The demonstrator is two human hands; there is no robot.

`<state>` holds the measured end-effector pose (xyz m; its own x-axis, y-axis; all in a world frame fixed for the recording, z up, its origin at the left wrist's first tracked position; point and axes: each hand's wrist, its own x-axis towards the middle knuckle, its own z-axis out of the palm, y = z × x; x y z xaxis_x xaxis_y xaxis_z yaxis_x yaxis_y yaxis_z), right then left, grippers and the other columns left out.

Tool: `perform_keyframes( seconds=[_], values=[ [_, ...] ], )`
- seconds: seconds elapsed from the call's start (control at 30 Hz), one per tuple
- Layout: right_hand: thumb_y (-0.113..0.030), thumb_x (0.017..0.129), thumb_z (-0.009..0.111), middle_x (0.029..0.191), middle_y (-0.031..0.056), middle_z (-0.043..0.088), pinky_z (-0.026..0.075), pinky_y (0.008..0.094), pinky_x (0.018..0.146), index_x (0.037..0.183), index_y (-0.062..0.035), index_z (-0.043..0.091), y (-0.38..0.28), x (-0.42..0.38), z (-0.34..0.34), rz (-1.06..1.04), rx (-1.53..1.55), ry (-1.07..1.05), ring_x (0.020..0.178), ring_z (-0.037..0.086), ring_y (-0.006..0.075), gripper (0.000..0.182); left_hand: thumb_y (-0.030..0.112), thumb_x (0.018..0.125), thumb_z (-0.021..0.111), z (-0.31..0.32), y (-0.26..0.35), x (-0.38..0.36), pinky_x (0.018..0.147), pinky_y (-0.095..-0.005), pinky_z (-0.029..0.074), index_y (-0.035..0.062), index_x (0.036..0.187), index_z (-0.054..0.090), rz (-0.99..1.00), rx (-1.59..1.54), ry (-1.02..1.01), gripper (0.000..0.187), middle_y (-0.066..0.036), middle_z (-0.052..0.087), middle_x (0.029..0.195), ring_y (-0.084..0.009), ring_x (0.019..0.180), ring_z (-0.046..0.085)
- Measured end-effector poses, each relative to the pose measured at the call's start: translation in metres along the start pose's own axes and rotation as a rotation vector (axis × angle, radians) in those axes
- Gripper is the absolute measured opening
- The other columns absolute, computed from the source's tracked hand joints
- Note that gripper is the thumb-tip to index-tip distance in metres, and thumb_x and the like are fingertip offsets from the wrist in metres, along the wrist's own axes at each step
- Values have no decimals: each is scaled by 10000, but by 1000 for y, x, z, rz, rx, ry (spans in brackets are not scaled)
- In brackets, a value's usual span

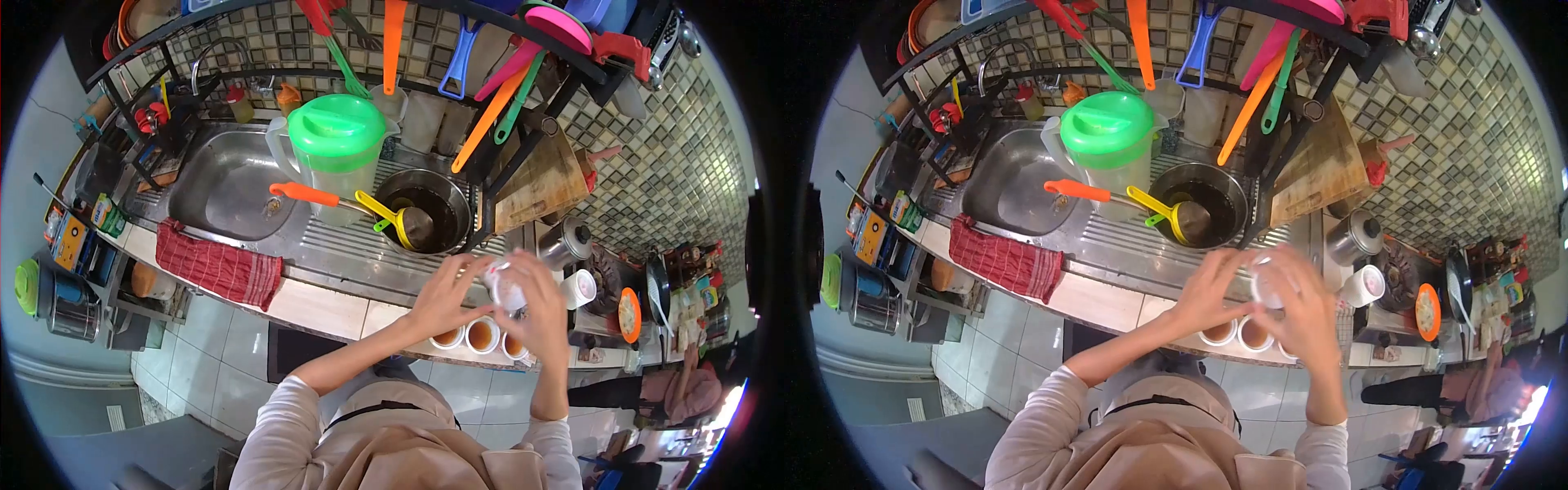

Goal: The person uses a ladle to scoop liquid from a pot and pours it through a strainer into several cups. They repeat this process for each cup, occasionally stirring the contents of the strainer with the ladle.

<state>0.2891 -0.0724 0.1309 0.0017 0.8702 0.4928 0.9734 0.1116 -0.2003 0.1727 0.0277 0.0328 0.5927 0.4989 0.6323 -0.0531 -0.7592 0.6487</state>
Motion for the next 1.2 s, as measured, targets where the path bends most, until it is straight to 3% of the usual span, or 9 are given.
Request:
perform_keyframes(
  seconds=[0.03, 0.17, 0.23, 0.43, 0.73, 1.07, 1.2],
  values=[
    [-74, 541, 678, 1081, 64, 543, 456, 368, 810, 1008, -113, 559, -9, 0, 7, -18, 68, -13, 1043, 515, 279, 483, 317, 617, 705, -5, -4, -6, 846, -395, 384, 57, 1174, 452, -34, -25, -12, 665, -150, 433, 1089, -317, 992, 445],
    [-127, 577, 715, 1141, 87, 512, 457, 365, 841, 1037, -102, 566, -35, 1, 39, -67, 260, -75, 1060, 507, 285, 484, 241, 536, 729, -29, -17, -45, 836, -416, 374, 25, 1138, 466, -51, 29, 23, 692, -157, 448, 1077, -331, 995, 445],
    [-158, 624, 725, 1182, 121, 473, 438, 376, 864, 1046, -91, 567, -52, 5, 51, -42, 413, -73, 1086, 486, 289, 455, 227, 532, 732, -44, -24, -64, 836, -409, 376, 17, 1131, 466, -119, 53, 37, 688, -157, 452, 1073, -330, 999, 445],
    [-128, 628, 732, 1157, 133, 477, 406, 374, 881, 1057, -58, 561, -61, -8, 82, 148, 600, 4, 1068, 482, 299, 467, 107, 565, 738, -68, -51, -119, 863, -388, 386, -6, 1069, 468, -433, 18, 19, 583, -165, 460, 1059, -337, 1005, 451],
    [-37, 656, 675, 1089, 158, 511, 411, 338, 813, 1078, -37, 529, -61, -29, 94, 348, 650, 39, 987, 517, 286, 446, 123, 577, 738, -66, -65, -138, 884, -377, 388, 3, 1127, 435, -520, 31, -119, 640, -169, 472, 1071, -338, 1032, 444],
    [-19, 647, 664, 1097, 138, 511, 413, 311, 778, 1072, -36, 518, -54, -28, 91, 276, 667, -5, 998, 503, 263, 451, 118, 546, 772, -64, -47, -141, 888, -387, 387, 24, 1206, 373, -539, 3, -70, 777, -161, 459, 1122, -333, 1037, 452],
    [-41, 669, 663, 1094, 140, 505, 405, 337, 823, 1084, -39, 521, -53, -31, 90, 221, 710, -76, 1009, 498, 282, 439, 230, 513, 817, -61, -39, -146, 896, -389, 380, 17, 1234, 347, -596, 57, -27, 887, -170, 454, 1120, -326, 1043, 451]
  ],
)
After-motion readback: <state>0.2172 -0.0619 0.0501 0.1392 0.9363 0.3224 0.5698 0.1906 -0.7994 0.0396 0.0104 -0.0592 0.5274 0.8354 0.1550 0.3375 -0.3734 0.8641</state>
